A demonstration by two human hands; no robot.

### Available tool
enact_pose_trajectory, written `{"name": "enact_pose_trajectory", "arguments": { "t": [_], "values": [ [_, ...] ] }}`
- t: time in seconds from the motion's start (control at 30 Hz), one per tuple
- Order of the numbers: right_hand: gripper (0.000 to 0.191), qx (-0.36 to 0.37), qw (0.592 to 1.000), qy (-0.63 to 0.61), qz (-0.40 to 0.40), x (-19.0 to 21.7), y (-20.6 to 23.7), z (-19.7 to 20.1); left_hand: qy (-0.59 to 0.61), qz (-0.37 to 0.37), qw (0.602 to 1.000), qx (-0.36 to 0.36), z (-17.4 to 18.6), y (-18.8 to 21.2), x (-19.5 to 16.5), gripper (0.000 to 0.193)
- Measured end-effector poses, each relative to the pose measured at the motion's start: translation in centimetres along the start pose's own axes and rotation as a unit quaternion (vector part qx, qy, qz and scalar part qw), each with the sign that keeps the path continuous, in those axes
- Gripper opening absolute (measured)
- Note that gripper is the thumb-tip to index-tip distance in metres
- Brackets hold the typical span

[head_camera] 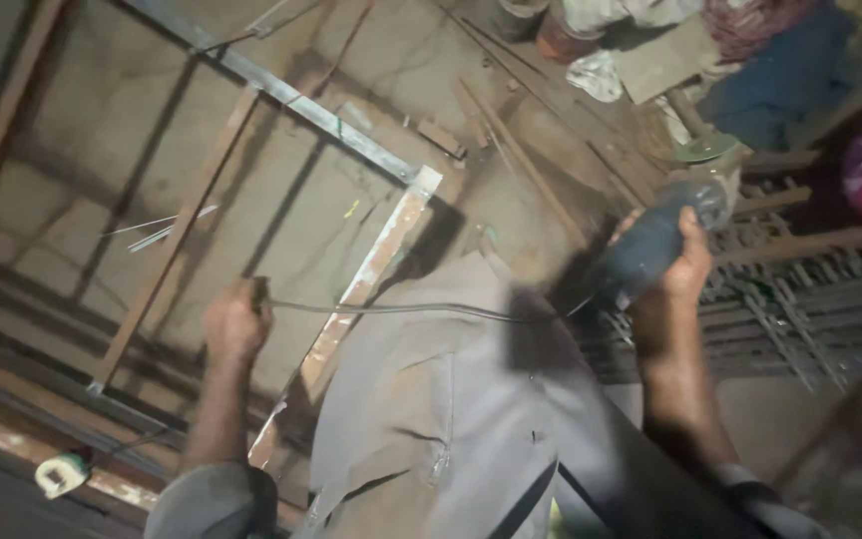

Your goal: The person uses an angle grinder to grind the welded joints of a metal frame, producing sparks as they work along the frame's corners. They reposition the grinder and steady the frame with the other hand while grinding different joints.

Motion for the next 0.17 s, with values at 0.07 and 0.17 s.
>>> {"name": "enact_pose_trajectory", "arguments": {
  "t": [0.07,0.17],
  "values": [
    [0.054,-0.034,0.999,0.002,0.025,1.3,-1.0,3.1,-0.073,0.103,0.992,0.018,-1.9,-1.2,0.8,0.017],
    [0.055,-0.036,0.996,-0.050,0.061,-0.9,-1.5,6.0,-0.082,0.242,0.965,0.062,-3.7,-3.7,2.0,0.034]
  ]
}}
Point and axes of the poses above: each hand's wrist, its own y-axis away from the middle knuckle, its own z-axis out of the back of the hand, x = y × z, the point moved 6 cm from there along -y, towards the middle knuckle, and after that the axes turned 3 degrees about z, right-handed, at the moved point
